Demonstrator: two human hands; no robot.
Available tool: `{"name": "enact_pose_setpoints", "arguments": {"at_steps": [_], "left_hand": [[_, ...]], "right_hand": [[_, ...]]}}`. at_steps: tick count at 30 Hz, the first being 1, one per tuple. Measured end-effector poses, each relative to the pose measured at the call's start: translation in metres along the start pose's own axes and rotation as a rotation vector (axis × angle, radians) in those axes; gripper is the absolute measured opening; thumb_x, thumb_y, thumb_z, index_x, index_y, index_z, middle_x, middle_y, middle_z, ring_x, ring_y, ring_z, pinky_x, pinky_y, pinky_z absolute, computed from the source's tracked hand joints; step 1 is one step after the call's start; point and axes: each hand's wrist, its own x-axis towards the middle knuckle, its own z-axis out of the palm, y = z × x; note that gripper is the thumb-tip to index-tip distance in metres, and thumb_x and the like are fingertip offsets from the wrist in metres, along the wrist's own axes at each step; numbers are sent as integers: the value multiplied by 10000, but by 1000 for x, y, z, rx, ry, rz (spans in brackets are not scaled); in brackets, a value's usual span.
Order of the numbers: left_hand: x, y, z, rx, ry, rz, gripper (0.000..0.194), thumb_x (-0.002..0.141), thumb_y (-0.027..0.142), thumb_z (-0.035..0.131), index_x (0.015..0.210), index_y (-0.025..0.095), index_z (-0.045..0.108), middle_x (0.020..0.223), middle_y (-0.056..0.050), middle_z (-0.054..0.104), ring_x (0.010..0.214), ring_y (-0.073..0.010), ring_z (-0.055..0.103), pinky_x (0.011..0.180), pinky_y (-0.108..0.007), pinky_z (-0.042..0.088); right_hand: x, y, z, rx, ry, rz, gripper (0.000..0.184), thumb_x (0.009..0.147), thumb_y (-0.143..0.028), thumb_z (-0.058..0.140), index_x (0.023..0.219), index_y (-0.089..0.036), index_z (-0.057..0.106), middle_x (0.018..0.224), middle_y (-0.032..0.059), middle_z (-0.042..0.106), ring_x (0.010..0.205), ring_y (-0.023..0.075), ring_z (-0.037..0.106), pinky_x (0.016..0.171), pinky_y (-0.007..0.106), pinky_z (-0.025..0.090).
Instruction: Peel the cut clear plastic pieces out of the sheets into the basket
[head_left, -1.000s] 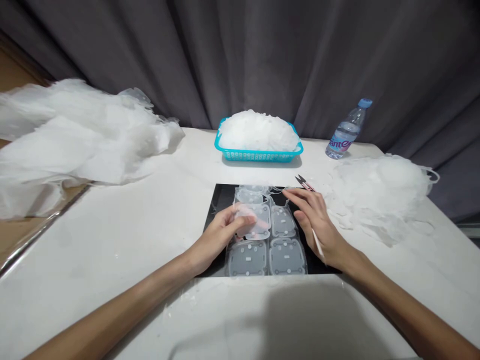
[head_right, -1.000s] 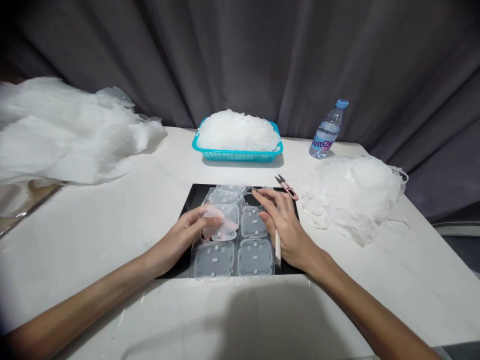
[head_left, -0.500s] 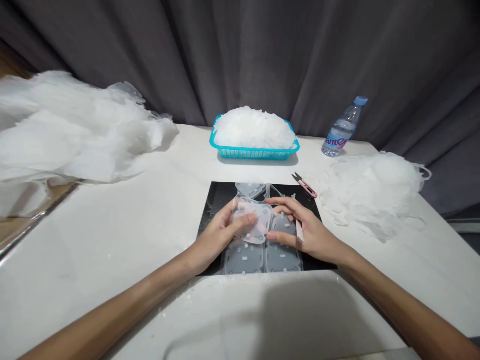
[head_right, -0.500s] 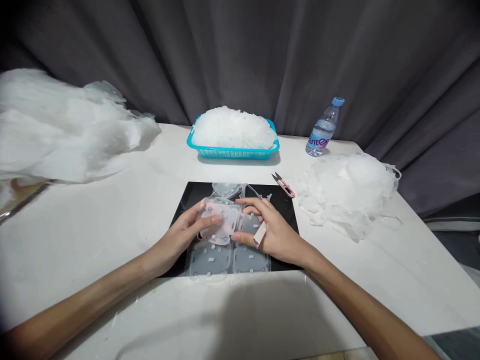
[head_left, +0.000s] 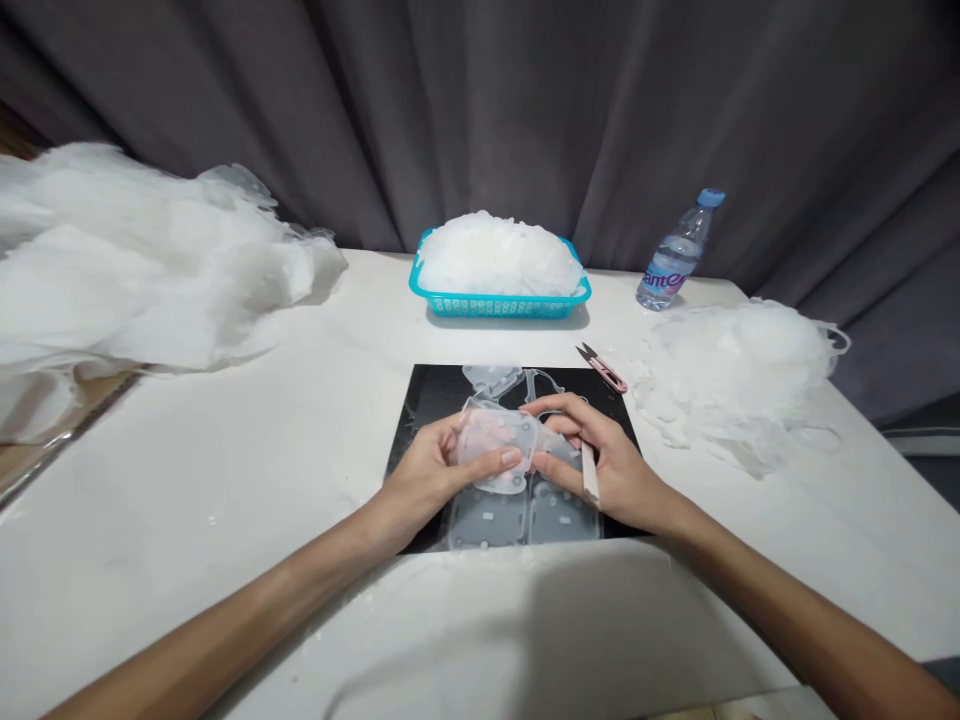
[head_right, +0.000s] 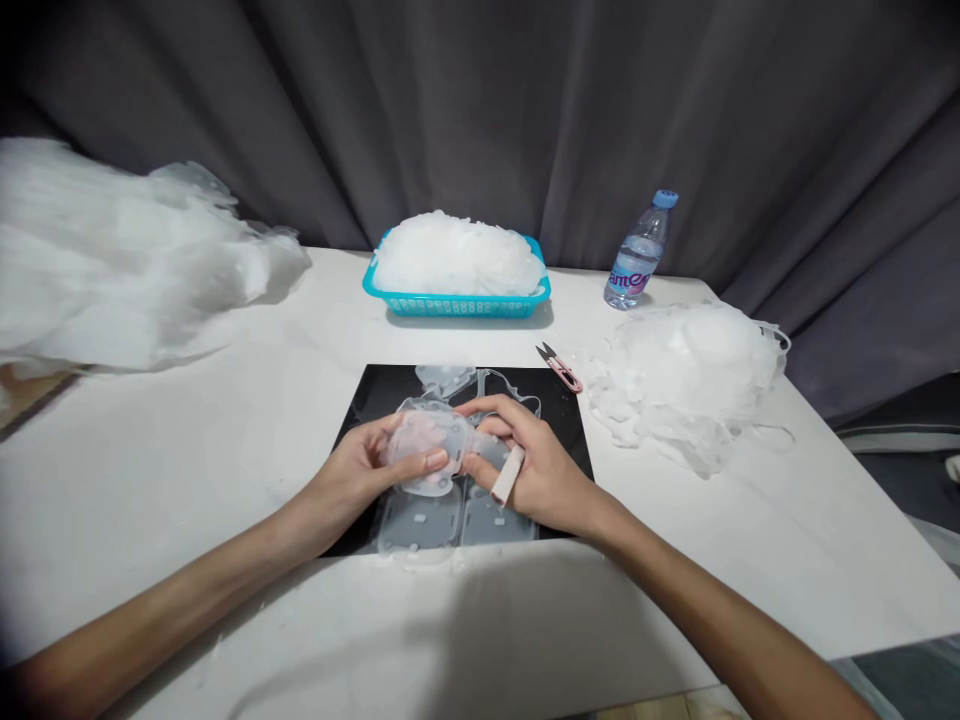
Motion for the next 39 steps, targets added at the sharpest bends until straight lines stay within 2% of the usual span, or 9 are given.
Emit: {"name": "enact_pose_setpoints", "arguments": {"at_steps": [5,11,14,17,19,23,27,33,39], "left_hand": [[-9,-1,9,-50,-8,-78,468,748,389,949,1108,161,758,945,-47,799,775,-152,709,745,-233,554],[-16,-2,7,-52,-166,-183,383,745,384,950,973,138,766,863,-44,777,727,-133,680,703,-210,531],[-11,1,-3,23,-199,-146,379,754,378,939,1009,157,768,883,-38,775,751,-154,687,717,-239,545],[-6,4,-12,179,-206,-39,356,803,372,903,1071,189,757,960,-29,770,837,-171,691,764,-249,546],[-6,5,-15,263,-201,8,345,829,375,881,1093,203,741,1002,-26,765,882,-183,692,790,-257,547],[-8,5,-12,318,-220,33,348,861,410,846,1112,208,713,999,-27,751,905,-204,696,802,-278,555],[-7,0,-9,296,-222,55,302,955,477,735,1086,206,752,913,-28,759,828,-190,687,760,-274,549],[-4,-5,-12,303,-180,109,237,932,427,784,1013,205,789,989,-32,779,909,-183,698,826,-256,532],[-5,3,-9,65,-248,-41,279,887,405,832,1027,175,760,916,-66,817,769,-187,745,746,-278,565]], "right_hand": [[0,8,7,-209,116,-21,302,918,-172,637,1208,-255,626,859,-8,667,804,180,618,753,311,487],[5,15,3,-333,144,3,375,859,-71,594,1172,-250,699,870,4,697,894,215,600,852,356,471],[4,9,-8,-375,18,-30,336,896,-86,601,1161,-250,724,958,27,712,936,223,566,872,371,461],[1,-2,-17,-359,-127,-123,352,931,-123,613,1251,-253,682,1109,50,689,1004,231,535,931,398,456],[-1,-8,-19,-339,-167,-145,331,949,-169,633,1269,-247,658,1108,56,666,1007,234,523,935,403,461],[-2,-13,-18,-329,-128,-106,104,1012,-290,643,1090,-240,689,934,32,650,918,221,510,882,391,460],[-1,-13,-16,-304,-95,-109,161,1040,-326,638,921,-234,693,847,21,672,874,208,515,865,390,449],[-2,-9,-19,-291,-94,-119,194,1050,-322,625,890,-232,687,877,33,698,896,211,528,847,386,455],[-3,-9,-23,-299,-95,-146,184,1078,-350,576,965,-235,663,938,45,687,937,217,537,858,387,466]]}}
